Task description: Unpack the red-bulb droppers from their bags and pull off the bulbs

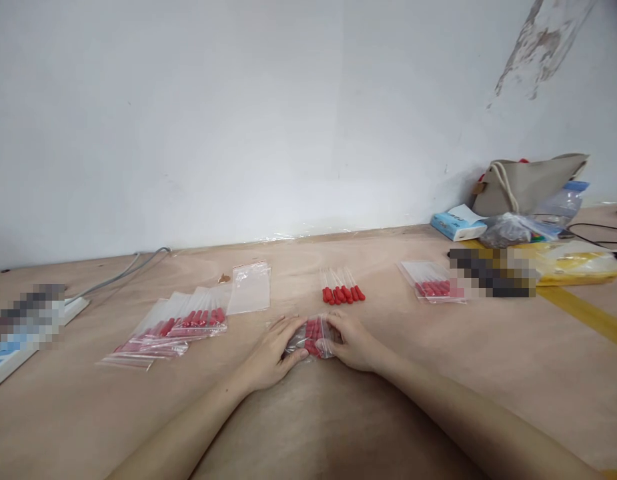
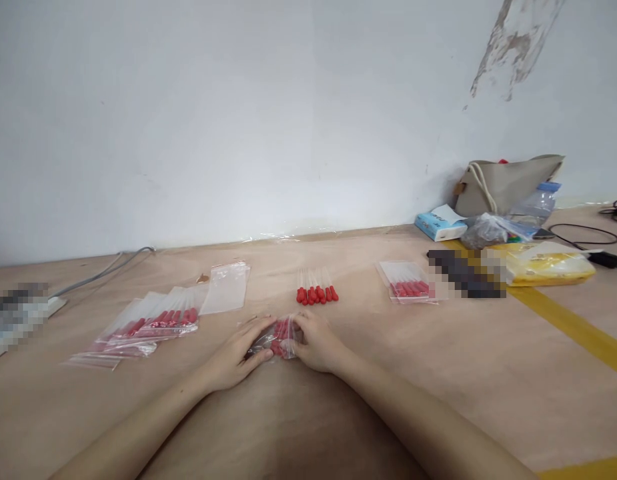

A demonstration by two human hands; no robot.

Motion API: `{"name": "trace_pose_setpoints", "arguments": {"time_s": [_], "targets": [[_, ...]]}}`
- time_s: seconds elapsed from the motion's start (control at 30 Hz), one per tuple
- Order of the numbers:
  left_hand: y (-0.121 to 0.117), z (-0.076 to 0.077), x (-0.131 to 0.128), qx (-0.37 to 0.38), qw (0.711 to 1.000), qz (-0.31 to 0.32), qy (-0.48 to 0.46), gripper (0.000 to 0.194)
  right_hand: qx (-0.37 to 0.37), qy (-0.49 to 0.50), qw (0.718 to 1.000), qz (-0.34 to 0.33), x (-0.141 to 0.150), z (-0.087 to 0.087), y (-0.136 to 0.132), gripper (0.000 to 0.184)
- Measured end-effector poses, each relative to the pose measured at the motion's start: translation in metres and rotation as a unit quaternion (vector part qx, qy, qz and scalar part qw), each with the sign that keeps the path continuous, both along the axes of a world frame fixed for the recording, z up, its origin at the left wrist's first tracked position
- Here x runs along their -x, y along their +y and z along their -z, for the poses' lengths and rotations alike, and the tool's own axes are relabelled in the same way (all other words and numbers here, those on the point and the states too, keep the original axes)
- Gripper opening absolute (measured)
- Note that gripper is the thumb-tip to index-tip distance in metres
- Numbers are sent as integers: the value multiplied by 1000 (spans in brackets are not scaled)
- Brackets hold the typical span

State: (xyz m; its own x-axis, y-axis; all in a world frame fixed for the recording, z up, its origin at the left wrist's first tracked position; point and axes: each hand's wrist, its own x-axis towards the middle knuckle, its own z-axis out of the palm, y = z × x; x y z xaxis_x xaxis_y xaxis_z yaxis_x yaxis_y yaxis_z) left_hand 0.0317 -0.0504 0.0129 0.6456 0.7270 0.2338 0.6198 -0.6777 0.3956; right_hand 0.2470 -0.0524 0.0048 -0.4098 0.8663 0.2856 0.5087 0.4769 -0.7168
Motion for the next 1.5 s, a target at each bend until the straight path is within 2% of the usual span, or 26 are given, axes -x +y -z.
{"name": "trace_pose_setpoints", "arguments": {"time_s": [0.33,0.5,0.7,0.8,0.9,1.03,1.17,1.27,1.37,1.5], "targets": [[-2,-1,-1,23,999,-5,-31,46,44,40,996,67,9,5,3,15],[-3,-3,-2,35,998,-1,-53,45,72,34,996,33,9,3,6,13],[-4,-3,-1,43,998,-5,-53,45,138,93,986,-6,6,4,8,28],[-5,-3,-2,42,998,-9,-55,44,159,110,980,-43,8,6,9,19],[-6,-4,-2,43,997,-17,-59,44,168,137,975,-41,9,4,9,13],[-6,-4,-2,41,997,-30,-57,44,239,213,947,-15,1,-3,10,22],[-5,-4,-1,41,997,-27,-54,43,343,271,899,1,-8,-5,8,33],[-5,-4,-1,44,997,-26,-49,44,357,299,885,5,-8,-5,7,34],[-5,-5,0,45,998,-25,-44,44,359,283,889,25,-13,-12,10,32],[-6,-6,0,42,998,-24,-46,42,331,209,920,7,-48,-42,20,29]]}}
